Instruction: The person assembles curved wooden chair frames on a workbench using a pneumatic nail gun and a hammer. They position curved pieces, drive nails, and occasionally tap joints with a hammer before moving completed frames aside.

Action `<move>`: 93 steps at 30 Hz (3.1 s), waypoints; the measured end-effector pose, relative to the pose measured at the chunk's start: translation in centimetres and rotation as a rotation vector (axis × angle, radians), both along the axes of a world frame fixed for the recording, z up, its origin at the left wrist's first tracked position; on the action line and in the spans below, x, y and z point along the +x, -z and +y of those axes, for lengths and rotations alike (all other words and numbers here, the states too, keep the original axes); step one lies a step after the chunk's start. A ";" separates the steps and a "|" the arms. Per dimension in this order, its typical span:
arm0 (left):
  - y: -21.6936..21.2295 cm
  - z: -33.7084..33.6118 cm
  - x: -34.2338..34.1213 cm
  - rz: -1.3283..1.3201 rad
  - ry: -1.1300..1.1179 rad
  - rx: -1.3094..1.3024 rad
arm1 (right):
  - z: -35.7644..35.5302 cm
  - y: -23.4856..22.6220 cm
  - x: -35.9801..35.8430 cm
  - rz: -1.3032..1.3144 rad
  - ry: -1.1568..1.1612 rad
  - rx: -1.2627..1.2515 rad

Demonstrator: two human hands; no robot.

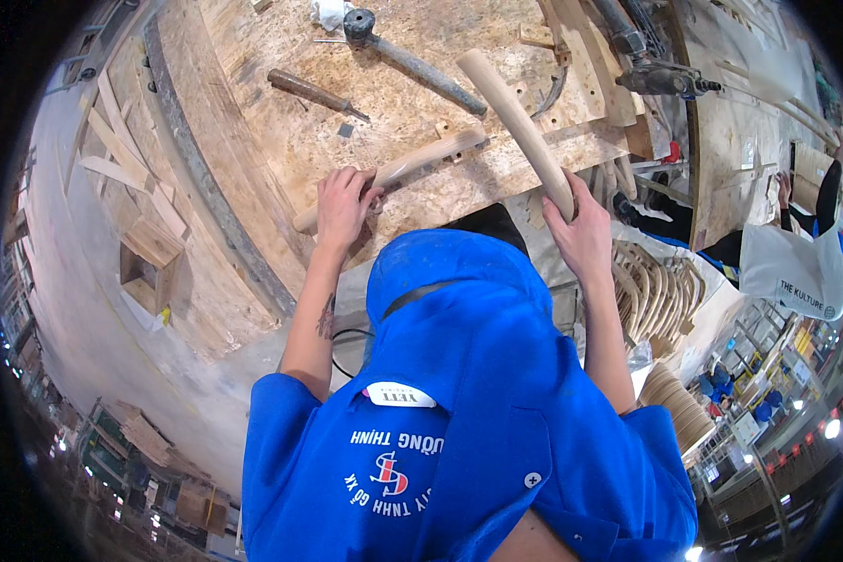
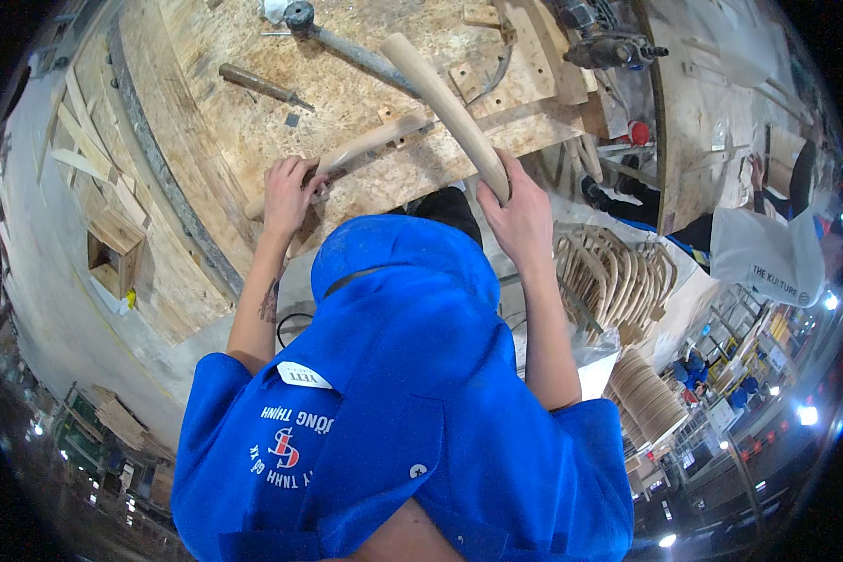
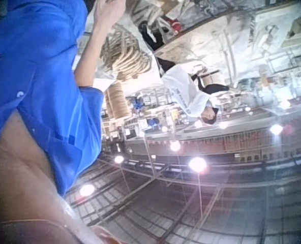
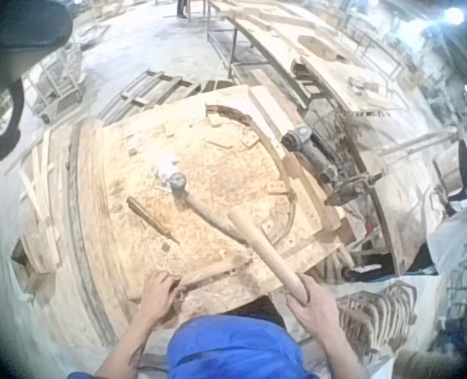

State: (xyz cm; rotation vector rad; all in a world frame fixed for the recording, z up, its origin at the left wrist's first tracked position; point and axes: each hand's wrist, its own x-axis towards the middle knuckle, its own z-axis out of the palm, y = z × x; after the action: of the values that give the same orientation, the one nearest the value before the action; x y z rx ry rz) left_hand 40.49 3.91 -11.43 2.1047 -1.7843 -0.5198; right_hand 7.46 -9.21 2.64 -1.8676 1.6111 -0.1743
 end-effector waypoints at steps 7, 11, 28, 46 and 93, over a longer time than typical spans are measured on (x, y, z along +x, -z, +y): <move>-4.3 -2.2 0.4 -0.108 -0.060 -0.103 | -1.2 2.1 0.7 0.018 -0.136 0.042; -13.4 -5.5 4.5 -0.118 -0.294 -0.648 | -1.9 2.3 1.5 0.050 -0.184 0.090; -34.2 -14.4 -6.1 0.084 1.287 -0.923 | -2.2 1.9 0.7 -0.098 -0.092 0.061; -35.0 -14.6 -6.4 0.112 1.356 -0.963 | -1.7 1.5 1.5 -0.047 -0.233 0.084; 0.6 -38.4 25.9 -0.525 -0.157 -0.123 | -11.8 3.9 8.2 -0.052 0.005 -0.053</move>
State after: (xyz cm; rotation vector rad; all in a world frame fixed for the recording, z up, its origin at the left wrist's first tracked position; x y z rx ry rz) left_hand 66.37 -34.50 -12.05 2.4151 -1.8167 0.2037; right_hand 15.63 -20.99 -1.25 -1.8843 1.5900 -0.2681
